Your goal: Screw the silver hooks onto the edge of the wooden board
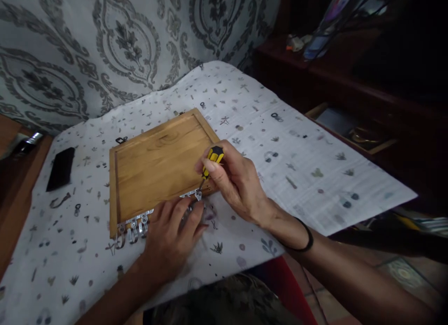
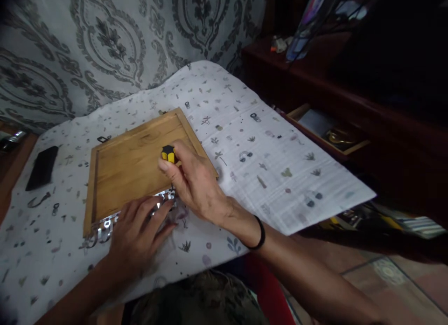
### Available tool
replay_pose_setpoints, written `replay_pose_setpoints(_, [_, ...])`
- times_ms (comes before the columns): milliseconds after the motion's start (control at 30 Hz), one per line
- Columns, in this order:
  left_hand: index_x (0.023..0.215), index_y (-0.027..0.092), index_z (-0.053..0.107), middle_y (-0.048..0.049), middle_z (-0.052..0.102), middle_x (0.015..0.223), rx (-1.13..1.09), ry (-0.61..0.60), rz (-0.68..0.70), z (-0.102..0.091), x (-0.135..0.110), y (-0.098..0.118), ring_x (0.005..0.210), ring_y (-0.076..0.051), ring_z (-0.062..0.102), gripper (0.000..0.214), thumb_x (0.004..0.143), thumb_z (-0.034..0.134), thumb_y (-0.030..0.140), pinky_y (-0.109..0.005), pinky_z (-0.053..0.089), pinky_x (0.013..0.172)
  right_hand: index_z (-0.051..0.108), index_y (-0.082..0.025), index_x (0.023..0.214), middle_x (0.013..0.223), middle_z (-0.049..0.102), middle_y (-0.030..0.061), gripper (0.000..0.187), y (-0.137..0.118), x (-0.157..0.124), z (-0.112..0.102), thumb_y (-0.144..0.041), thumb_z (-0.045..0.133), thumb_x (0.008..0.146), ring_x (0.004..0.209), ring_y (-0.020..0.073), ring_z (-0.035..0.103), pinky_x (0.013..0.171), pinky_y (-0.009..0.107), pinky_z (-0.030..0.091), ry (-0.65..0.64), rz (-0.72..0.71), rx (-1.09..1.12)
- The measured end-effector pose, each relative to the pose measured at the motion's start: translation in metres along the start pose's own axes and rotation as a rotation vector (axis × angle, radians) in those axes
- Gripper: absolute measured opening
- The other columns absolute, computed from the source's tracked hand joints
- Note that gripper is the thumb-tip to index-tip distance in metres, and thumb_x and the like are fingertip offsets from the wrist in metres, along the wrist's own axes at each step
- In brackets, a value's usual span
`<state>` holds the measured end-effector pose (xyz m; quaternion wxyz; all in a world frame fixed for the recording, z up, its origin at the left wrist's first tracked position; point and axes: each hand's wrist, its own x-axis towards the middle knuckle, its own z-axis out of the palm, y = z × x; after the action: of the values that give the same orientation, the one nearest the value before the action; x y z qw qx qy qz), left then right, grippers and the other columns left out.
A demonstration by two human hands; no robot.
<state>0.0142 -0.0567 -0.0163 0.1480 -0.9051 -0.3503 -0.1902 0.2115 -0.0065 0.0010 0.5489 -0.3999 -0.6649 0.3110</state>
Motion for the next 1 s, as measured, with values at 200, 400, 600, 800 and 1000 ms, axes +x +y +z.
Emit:
replay_pose_setpoints(200, [0.113, 0.012, 0.065, -0.0108, 0.075, 0.101, 0.087, 0.054, 0.025, 0.008, 0.014, 0.004, 0.088, -0.026, 0.065, 0.017, 0.099, 0.064, 0.022, -0.041, 0.045, 0.078, 0.052, -0.022, 0.097, 0.085, 0.063, 0.0016, 0.033, 0.002, 0.001, 0.002, -0.052, 0.045, 0.110, 0.063, 0.0119, 0.052, 0.059, 0.028, 0.043, 0.000, -0.012, 0.019])
replay_pose_setpoints(400, [0.105, 0.012, 0.067, -0.0093, 0.076, 0.093, 0.093, 0.115, 0.025, 0.009, 0.020, 0.003, 0.078, -0.023, 0.064, 0.017, 0.104, 0.050, 0.015, -0.039, 0.043, 0.071, 0.053, -0.022, 0.097, 0.086, 0.064, 0.0012, 0.025, 0.002, 0.000, 0.001, -0.042, 0.047, 0.110, 0.063, 0.0114, 0.051, 0.059, 0.027, 0.043, 0.005, -0.016, -0.008])
replay_pose_setpoints(600, [0.102, 0.008, 0.069, -0.0113, 0.077, 0.092, 0.049, 0.162, 0.067, 0.010, 0.019, 0.002, 0.087, -0.022, 0.067, 0.024, 0.105, 0.046, 0.011, -0.037, 0.045, 0.077, 0.055, -0.022, 0.099, 0.088, 0.064, 0.0008, 0.021, 0.000, -0.002, 0.000, -0.037, 0.048, 0.110, 0.066, 0.0115, 0.055, 0.063, 0.027, 0.044, 0.013, -0.038, -0.033])
replay_pose_setpoints(800, [0.099, 0.004, 0.070, -0.0128, 0.076, 0.089, 0.029, 0.215, 0.086, 0.012, 0.018, 0.002, 0.085, -0.024, 0.068, 0.024, 0.103, 0.047, 0.007, -0.037, 0.044, 0.075, 0.056, -0.022, 0.099, 0.086, 0.062, -0.0008, 0.020, 0.000, -0.003, 0.000, -0.037, 0.049, 0.110, 0.066, 0.0107, 0.055, 0.063, 0.026, 0.045, 0.013, -0.045, -0.030])
replay_pose_setpoints(1000, [0.097, 0.004, 0.071, -0.0121, 0.075, 0.087, 0.033, 0.224, 0.092, 0.011, 0.020, 0.003, 0.081, -0.024, 0.066, 0.028, 0.104, 0.044, 0.006, -0.037, 0.045, 0.074, 0.056, -0.022, 0.099, 0.084, 0.061, -0.0013, 0.020, 0.001, -0.001, 0.000, -0.037, 0.048, 0.110, 0.065, 0.0101, 0.055, 0.060, 0.024, 0.045, -0.001, -0.032, -0.014])
